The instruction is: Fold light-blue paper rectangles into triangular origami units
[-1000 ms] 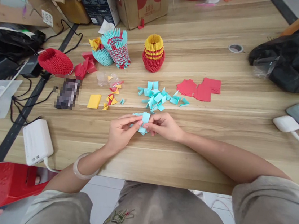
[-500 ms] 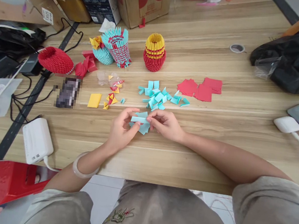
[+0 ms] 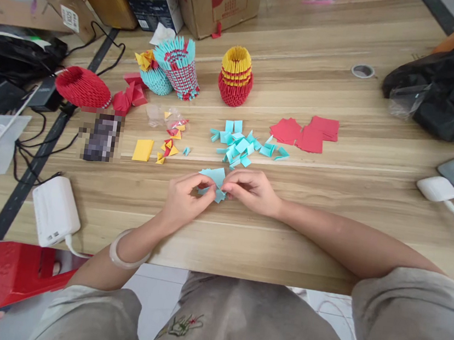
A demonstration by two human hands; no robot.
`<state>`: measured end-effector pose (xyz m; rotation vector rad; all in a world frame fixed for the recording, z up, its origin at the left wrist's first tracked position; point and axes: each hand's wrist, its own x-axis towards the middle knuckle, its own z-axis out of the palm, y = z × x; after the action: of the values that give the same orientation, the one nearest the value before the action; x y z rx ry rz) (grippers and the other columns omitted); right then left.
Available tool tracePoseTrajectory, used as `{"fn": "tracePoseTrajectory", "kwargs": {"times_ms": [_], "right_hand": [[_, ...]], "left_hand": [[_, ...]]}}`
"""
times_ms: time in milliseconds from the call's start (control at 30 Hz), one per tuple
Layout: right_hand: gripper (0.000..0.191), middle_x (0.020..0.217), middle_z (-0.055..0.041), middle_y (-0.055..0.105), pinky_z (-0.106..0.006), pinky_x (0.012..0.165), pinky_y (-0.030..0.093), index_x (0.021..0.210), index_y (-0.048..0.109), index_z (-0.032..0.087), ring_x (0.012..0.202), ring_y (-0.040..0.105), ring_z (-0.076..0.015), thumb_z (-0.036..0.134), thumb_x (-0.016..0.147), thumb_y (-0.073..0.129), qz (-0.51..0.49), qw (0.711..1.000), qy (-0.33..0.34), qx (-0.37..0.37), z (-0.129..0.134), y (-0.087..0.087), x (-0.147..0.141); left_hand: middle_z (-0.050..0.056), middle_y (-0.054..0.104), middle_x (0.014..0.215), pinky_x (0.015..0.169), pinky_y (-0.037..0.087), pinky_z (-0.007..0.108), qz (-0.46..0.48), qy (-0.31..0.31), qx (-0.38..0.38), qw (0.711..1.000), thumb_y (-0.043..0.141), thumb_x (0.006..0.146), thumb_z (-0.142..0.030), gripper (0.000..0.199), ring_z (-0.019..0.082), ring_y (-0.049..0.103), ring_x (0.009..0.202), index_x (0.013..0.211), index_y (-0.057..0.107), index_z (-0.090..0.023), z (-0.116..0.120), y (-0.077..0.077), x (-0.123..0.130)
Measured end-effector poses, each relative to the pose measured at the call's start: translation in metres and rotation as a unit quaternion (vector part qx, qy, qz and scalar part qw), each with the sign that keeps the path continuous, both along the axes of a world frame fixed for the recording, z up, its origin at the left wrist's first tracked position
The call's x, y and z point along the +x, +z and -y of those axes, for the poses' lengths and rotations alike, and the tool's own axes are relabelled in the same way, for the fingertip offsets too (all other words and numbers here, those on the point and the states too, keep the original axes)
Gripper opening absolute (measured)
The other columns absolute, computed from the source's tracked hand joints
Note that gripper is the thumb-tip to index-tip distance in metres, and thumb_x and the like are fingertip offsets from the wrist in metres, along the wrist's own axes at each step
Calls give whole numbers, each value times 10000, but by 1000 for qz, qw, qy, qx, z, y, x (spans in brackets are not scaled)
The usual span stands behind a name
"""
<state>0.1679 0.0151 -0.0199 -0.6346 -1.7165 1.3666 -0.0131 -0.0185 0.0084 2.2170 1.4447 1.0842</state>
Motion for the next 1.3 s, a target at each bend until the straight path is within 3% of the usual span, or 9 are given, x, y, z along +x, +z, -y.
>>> {"fn": "tracePoseTrajectory", "kwargs": {"times_ms": [67, 200, 300, 467, 667, 933, 1067, 1300], "right_hand": [[355, 690, -46, 608, -229, 571, 467, 705, 635, 144, 633, 547, -101, 449, 869, 561, -29, 999, 21, -21, -1, 1, 0], [283, 807, -41, 641, -211, 540, 486, 840, 674, 138, 618, 564, -79, 409, 765, 704, -66, 988, 31, -134, -3, -3, -2], [261, 821, -39, 677, -230, 624, 540, 865, 700, 145, 698, 627, -102, 348, 713, 760, -91, 979, 48, -176, -4, -5, -3], [181, 809, -34, 713, -247, 683, 570, 829, 732, 160, 735, 670, -117, 253, 683, 784, -123, 974, 59, -179, -5, -6, -3], [183, 792, -43, 724, -256, 676, 573, 759, 733, 149, 714, 670, -122, 283, 655, 801, -110, 976, 49, -182, -5, -5, -4], [151, 792, -28, 709, -258, 701, 560, 750, 720, 163, 735, 654, -115, 276, 675, 789, -121, 978, 8, -170, -8, -5, -2], [177, 818, -35, 701, -285, 743, 558, 741, 700, 172, 778, 649, -129, 321, 689, 779, -116, 983, -16, -142, -9, -4, 0], [194, 788, -35, 687, -293, 711, 558, 725, 678, 183, 757, 638, -135, 354, 705, 766, -114, 987, -33, -105, -8, -3, -1]], "left_hand": [[5, 675, 627, 571, 478, 193, 15, -3, 9, 1000, 623, 770, -169, 91, 98, 596, 557, 682, 645, -160, 0, 1, 0], [32, 707, 697, 613, 505, 202, 27, -16, 39, 999, 626, 794, -176, 72, 112, 632, 619, 754, 680, -150, 0, 1, 0], [33, 715, 698, 616, 517, 212, 18, -10, 57, 998, 623, 800, -188, 86, 122, 649, 632, 757, 692, -161, 0, 0, 0], [39, 726, 716, 623, 529, 210, 19, -16, 75, 997, 642, 783, -166, 69, 122, 663, 638, 743, 698, -162, 0, 0, 1], [13, 720, 679, 570, 526, 202, 17, -18, 83, 996, 687, 760, -198, 56, 111, 650, 582, 710, 700, -177, 0, -1, 2], [60, 748, 787, 660, 568, 239, 95, -49, -1, 994, 666, 782, -213, 85, 153, 699, 697, 822, 724, -167, 2, 3, -3], [56, 756, 831, 710, 593, 267, 75, -28, 30, 996, 745, 705, -233, 145, 173, 715, 725, 840, 731, -183, 1, 1, -3], [28, 761, 827, 702, 609, 246, 64, -31, 64, 995, 703, 756, -182, 87, 153, 725, 713, 833, 740, -202, 0, -1, -1]]}}
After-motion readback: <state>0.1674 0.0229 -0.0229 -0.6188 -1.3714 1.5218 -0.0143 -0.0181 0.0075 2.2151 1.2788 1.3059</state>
